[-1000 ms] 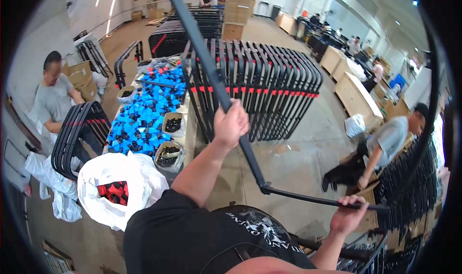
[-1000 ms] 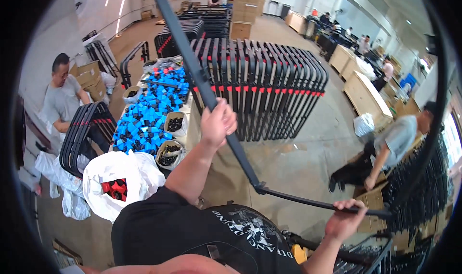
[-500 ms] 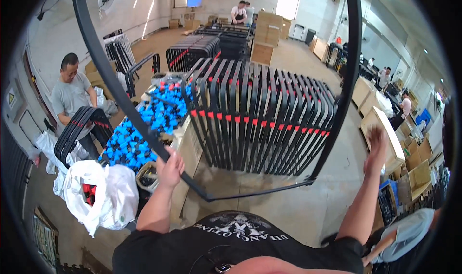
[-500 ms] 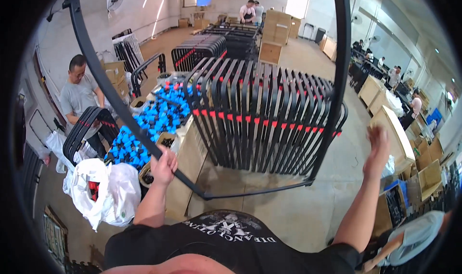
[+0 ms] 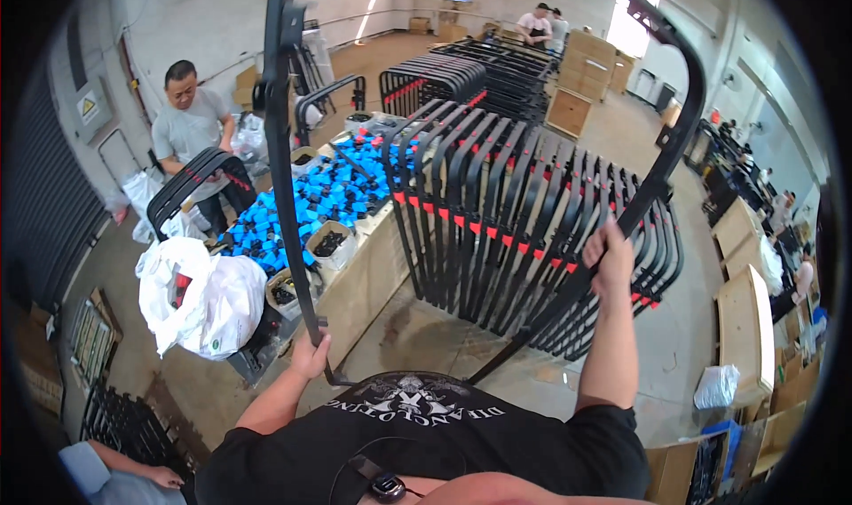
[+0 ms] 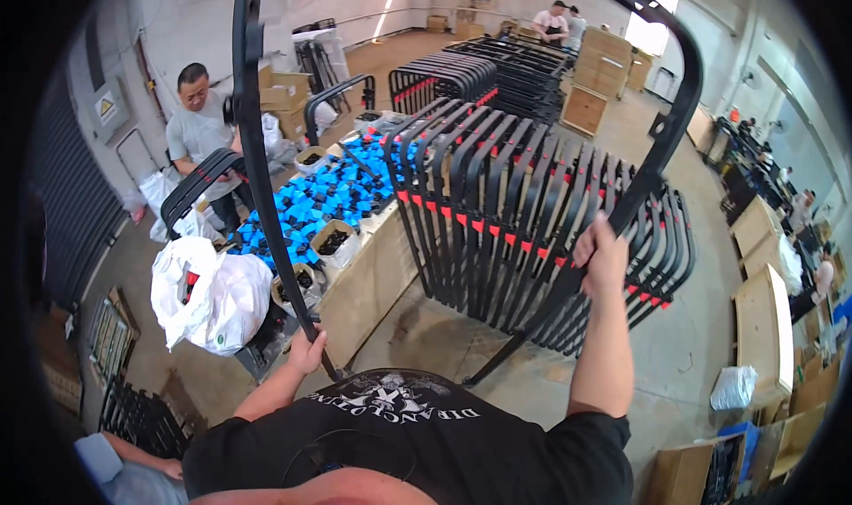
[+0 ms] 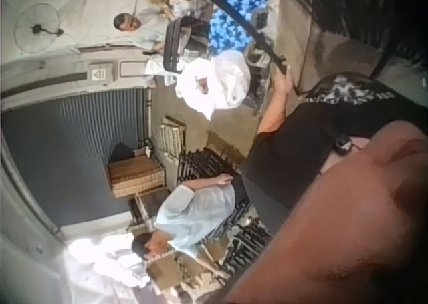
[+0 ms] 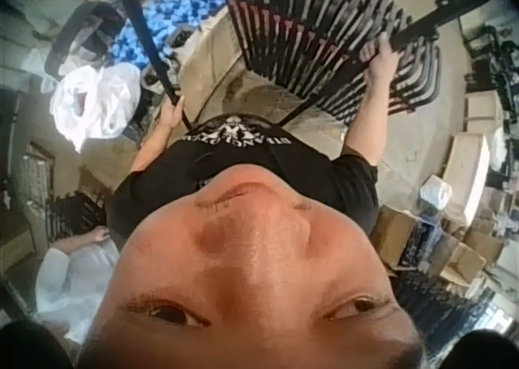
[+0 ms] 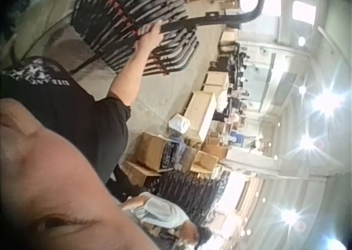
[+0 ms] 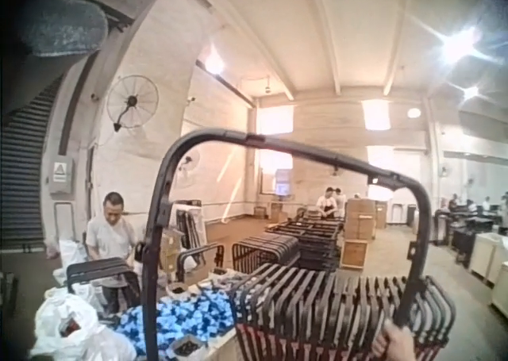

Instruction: Assembling metal frames by attaching various plastic components and stacking the completed units.

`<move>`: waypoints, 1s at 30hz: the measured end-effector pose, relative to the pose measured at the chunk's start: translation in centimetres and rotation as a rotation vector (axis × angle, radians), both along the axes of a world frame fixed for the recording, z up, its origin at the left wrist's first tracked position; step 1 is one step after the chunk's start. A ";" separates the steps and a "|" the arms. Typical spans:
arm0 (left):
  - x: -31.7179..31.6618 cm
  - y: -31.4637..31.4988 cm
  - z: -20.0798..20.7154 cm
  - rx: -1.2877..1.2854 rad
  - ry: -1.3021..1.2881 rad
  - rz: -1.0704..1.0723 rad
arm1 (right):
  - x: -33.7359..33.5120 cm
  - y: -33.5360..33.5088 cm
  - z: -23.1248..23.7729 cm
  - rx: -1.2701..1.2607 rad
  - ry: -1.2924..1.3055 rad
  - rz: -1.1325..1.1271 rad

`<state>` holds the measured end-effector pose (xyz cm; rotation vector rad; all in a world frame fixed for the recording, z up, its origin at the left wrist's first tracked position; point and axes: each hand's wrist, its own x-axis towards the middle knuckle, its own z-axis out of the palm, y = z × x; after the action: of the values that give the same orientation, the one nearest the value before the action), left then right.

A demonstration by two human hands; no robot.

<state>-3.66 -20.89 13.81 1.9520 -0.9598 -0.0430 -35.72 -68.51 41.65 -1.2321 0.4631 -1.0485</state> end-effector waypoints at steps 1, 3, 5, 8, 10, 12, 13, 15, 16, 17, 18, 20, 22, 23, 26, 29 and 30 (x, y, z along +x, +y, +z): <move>0.2 1.4 0.0 0.171 0.115 0.062 | 1.4 0.4 -2.2 -0.056 -0.019 0.036; 3.1 5.3 -2.0 0.353 0.166 0.081 | 4.3 1.6 -5.6 0.029 -0.028 0.158; 4.7 8.3 0.1 0.648 0.354 0.022 | 7.3 3.4 -7.9 0.054 -0.059 0.177; 8.6 12.9 6.9 0.235 -0.043 0.296 | 10.6 4.5 -13.1 -0.039 -0.036 0.271; 6.7 9.0 17.0 -1.123 0.518 0.158 | 12.4 5.5 -17.0 -0.103 0.000 0.362; 5.8 8.5 22.1 -1.220 0.667 -0.065 | 14.9 7.9 -19.5 -0.293 0.262 0.239; 7.6 9.4 19.7 -1.166 0.635 0.012 | 16.3 8.2 -21.7 -0.318 0.309 0.260; 9.2 10.4 12.6 -1.172 0.652 0.143 | 18.0 8.4 -24.7 -0.333 0.404 0.253; 9.0 10.3 10.5 -1.239 0.682 0.201 | 19.5 8.3 -26.0 -0.363 0.469 0.223; 8.0 9.7 10.2 -1.243 0.738 0.257 | 20.7 8.1 -27.1 -0.341 0.503 0.234; 6.9 9.2 10.3 -1.282 0.783 0.311 | 21.7 6.7 -29.3 -0.534 0.514 0.227; 5.9 10.7 7.6 -1.245 0.732 0.377 | 23.7 6.5 -30.2 -0.659 0.579 0.282; 5.9 10.3 7.6 -1.269 0.760 0.520 | 26.8 5.2 -32.8 -0.739 0.612 0.290; 5.7 10.9 6.6 -1.273 0.767 0.540 | 28.5 4.5 -34.4 -0.679 0.655 0.321; 4.5 11.6 4.9 -1.257 0.769 0.623 | 34.0 4.9 -36.0 -0.553 0.807 0.463; 4.3 10.5 5.4 -1.213 0.757 0.916 | 38.1 6.1 -37.5 -0.517 0.890 0.577; 4.0 10.0 5.1 -1.200 0.758 0.951 | 39.5 6.1 -38.5 -0.501 0.888 0.628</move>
<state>0.39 -10.94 18.90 0.9094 0.4674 0.2614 3.82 -62.41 3.19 -2.1112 0.4339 -0.0175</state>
